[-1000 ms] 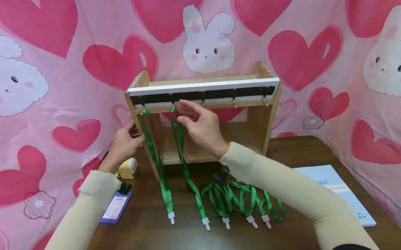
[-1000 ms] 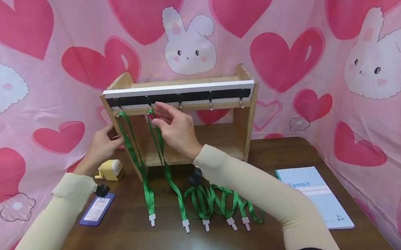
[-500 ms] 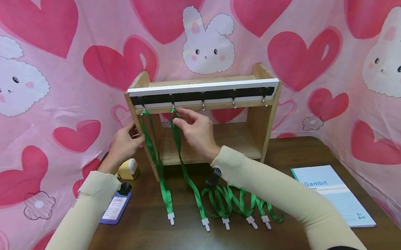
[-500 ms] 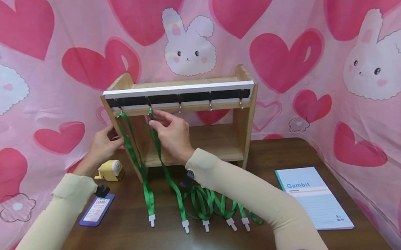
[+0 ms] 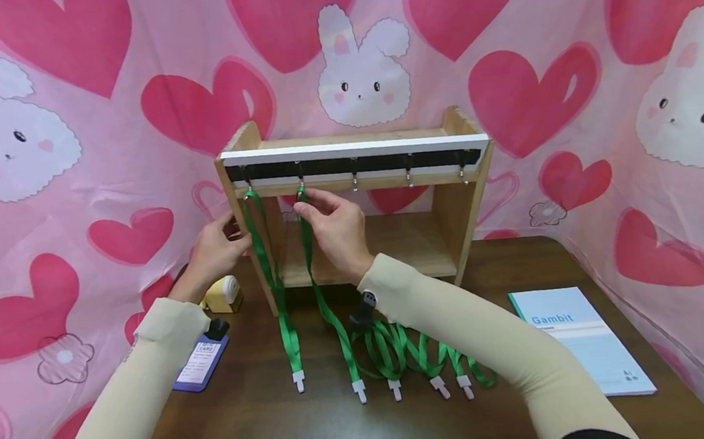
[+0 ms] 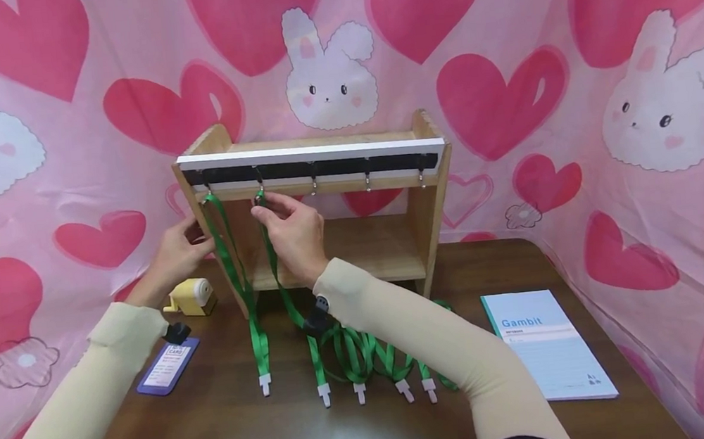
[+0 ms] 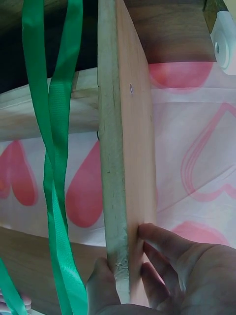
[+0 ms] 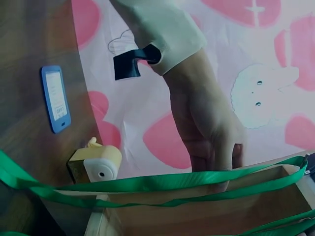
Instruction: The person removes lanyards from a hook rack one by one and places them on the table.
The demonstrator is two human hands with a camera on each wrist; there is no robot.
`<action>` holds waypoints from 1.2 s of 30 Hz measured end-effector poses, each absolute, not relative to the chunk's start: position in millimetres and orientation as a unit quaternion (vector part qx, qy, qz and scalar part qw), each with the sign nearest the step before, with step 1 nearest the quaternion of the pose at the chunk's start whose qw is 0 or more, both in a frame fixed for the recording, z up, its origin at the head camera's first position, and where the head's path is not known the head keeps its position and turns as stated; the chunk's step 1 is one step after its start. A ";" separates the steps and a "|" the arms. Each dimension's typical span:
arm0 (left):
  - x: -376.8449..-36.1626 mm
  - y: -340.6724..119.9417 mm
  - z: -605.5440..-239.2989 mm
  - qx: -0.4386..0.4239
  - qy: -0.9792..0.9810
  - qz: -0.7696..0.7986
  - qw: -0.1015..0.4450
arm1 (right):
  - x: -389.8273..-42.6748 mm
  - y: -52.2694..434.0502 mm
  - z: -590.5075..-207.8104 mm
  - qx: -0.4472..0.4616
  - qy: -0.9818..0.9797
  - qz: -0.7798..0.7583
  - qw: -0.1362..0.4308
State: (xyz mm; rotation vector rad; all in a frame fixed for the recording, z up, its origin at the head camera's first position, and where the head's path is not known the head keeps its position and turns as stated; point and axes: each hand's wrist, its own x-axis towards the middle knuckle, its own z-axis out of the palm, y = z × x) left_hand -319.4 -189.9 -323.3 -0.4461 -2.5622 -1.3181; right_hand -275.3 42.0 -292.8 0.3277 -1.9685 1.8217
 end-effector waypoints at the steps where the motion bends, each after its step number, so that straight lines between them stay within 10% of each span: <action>1: -319.2 -190.1 -323.0 -0.153 -0.873 -0.449 0.113 | -275.9 41.1 -292.5 0.117 -0.709 0.660 0.216; 36: -318.5 -188.9 -320.8 -0.156 -0.873 -0.447 0.120 | -283.6 41.3 -275.1 0.068 -0.596 0.798 0.059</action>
